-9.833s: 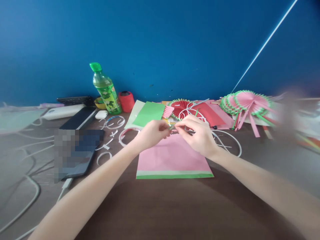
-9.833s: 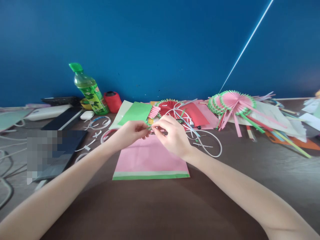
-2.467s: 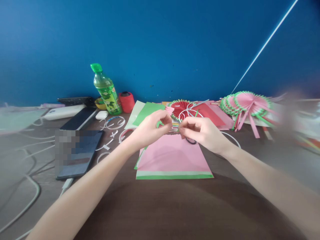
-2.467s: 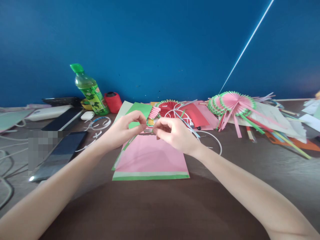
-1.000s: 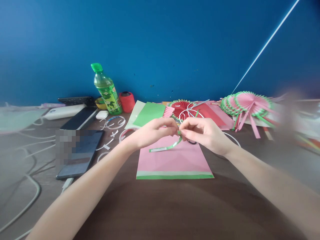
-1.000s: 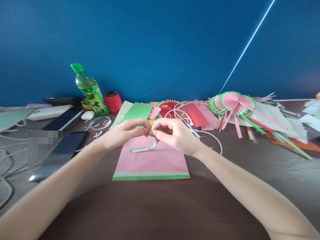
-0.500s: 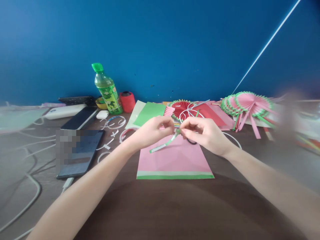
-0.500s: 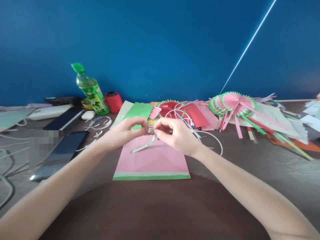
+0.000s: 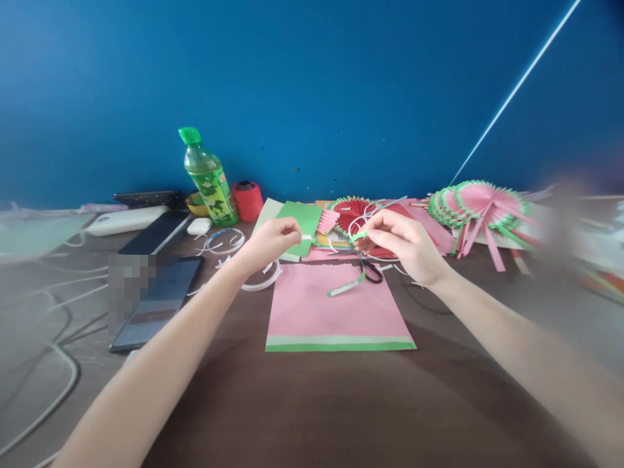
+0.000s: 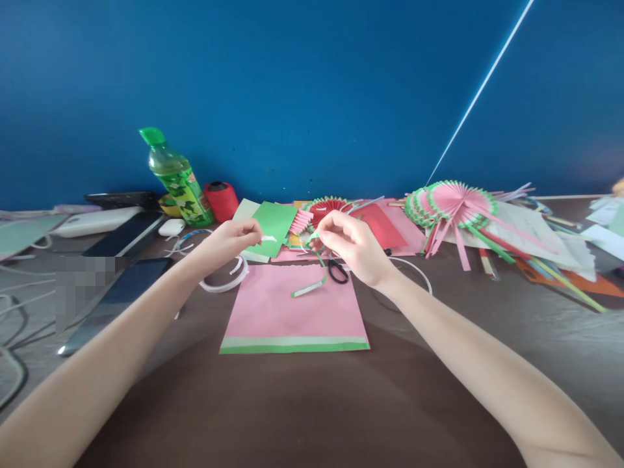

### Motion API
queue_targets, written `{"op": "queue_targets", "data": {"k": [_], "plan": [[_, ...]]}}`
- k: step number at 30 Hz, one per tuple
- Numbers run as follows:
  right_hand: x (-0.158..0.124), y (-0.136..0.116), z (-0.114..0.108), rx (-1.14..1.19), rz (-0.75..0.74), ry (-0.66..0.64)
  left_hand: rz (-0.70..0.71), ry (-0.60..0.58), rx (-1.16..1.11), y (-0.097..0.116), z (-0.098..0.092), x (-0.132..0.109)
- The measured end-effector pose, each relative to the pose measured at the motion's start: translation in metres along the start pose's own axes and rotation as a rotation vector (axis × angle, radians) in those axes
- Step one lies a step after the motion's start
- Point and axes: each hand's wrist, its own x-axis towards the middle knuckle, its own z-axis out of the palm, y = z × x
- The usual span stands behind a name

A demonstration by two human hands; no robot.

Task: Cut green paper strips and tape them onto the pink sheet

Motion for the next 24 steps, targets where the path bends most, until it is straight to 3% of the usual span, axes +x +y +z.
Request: {"op": "queue_targets", "data": {"k": [11,17,20,24], "plan": [[0.001,-0.004,0.002,0.320,0.001,-0.114,-0.130,0.308,0.592,-0.023,0.005,0.002],[0.000,-0.007,0.002,0.327,0.016,-0.124,-0.108,0.313,0.629,-0.024,0.004,0.004],[-0.001,-0.008,0.003,0.312,0.020,-0.133,-0.058,0.273,0.499,-0.018,0.005,0.003],[-0.002,-0.010,0.005,0.314,0.017,-0.173,0.056,0.081,0.063,0.006,0.006,-0.004]]}}
